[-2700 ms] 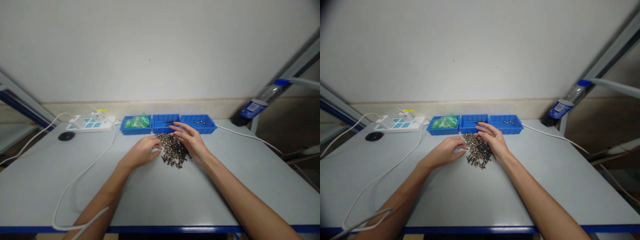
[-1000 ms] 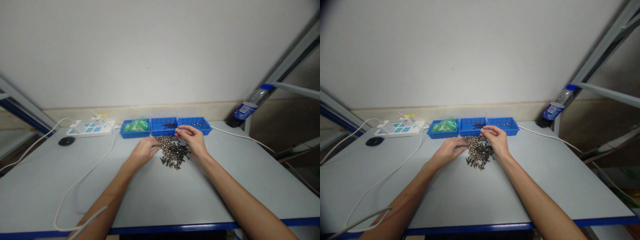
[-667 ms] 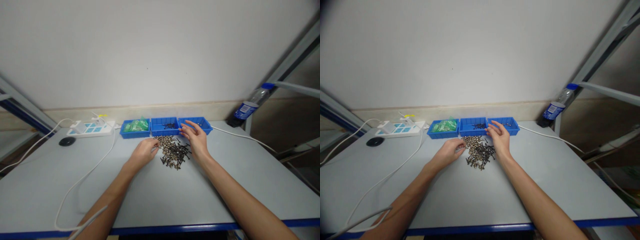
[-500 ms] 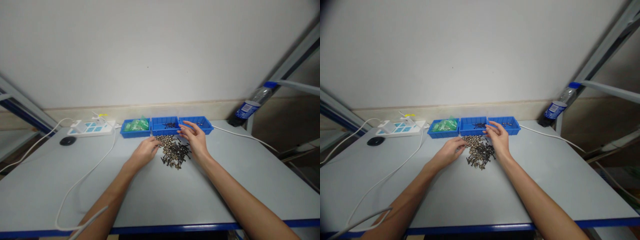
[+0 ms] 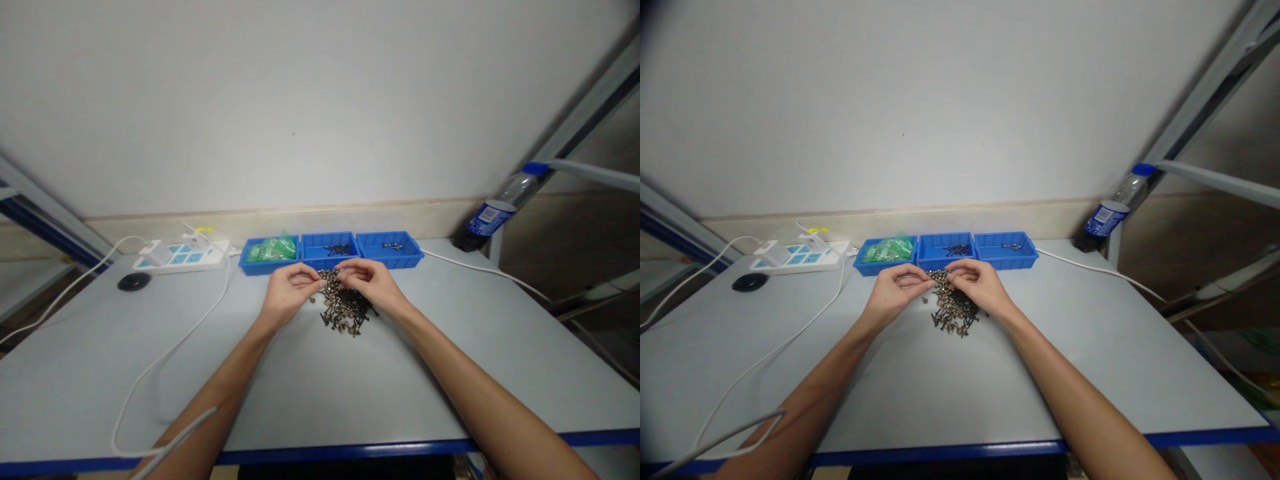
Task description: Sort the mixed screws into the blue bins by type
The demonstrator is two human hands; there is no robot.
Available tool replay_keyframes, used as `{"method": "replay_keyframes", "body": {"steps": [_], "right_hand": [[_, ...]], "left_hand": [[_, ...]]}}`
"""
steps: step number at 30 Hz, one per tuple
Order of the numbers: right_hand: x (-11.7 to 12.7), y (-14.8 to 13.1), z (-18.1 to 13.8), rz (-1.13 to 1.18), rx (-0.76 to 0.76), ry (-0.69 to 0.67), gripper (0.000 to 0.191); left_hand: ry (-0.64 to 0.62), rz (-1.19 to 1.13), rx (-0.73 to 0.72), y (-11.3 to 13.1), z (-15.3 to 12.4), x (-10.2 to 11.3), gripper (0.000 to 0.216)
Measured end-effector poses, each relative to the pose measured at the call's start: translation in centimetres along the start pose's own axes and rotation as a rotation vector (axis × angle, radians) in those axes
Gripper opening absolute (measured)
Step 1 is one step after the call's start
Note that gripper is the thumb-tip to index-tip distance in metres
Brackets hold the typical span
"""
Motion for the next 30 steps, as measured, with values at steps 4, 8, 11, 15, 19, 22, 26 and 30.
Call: {"method": "replay_keyframes", "body": {"steps": [4, 8, 11, 15, 19, 22, 26, 30], "right_hand": [[-1.4, 0.5, -0.1, 0.097, -0.036, -0.131, 0.029], [-1.6, 0.8, -0.2, 0.175, -0.046, -0.139, 0.029], [-1.6, 1.0, -0.2, 0.223, -0.054, -0.149, 0.03], [-1.7, 1.4, -0.4, 0.32, -0.114, -0.159, 0.031], [-1.7, 1.0, -0.5, 0.335, -0.131, -0.141, 0.026], [-1.0, 0.7, -0.4, 0.314, -0.111, -0.063, 0.024], [1.8, 0.8, -0.4, 0.295, -0.05, 0.218, 0.026], [5.6, 0.8, -1.7, 0.342, 0.115, 0.635, 0.03]], "left_hand": [[0.007, -0.083, -0.014, 0.2, 0.0, 0.0, 0.031], [0.002, -0.11, -0.01, 0.2, 0.0, -0.1, 0.032], [0.004, -0.109, -0.004, 0.1, -0.1, -0.2, 0.031], [0.003, -0.113, -0.016, 0.1, -0.2, -0.4, 0.029], [-0.05, -0.054, -0.045, 0.7, -0.2, -0.8, 0.026], [-0.088, 0.197, -0.12, 1.7, -0.2, -0.5, 0.018], [-0.318, 0.641, -0.281, 2.4, -0.7, -1.3, 0.011], [-0.561, 0.746, -0.364, 1.4, -1.4, -2.5, 0.017]]}}
Point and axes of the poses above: each hand's wrist, its own z-axis towards the middle knuckle, its own x-axis out of the back of the hand, y = z × x, the point moved 7 cm from there along z, towards the middle knuckle, and after that the axes turned 12 degrees about -y, right-handed, at the moved point
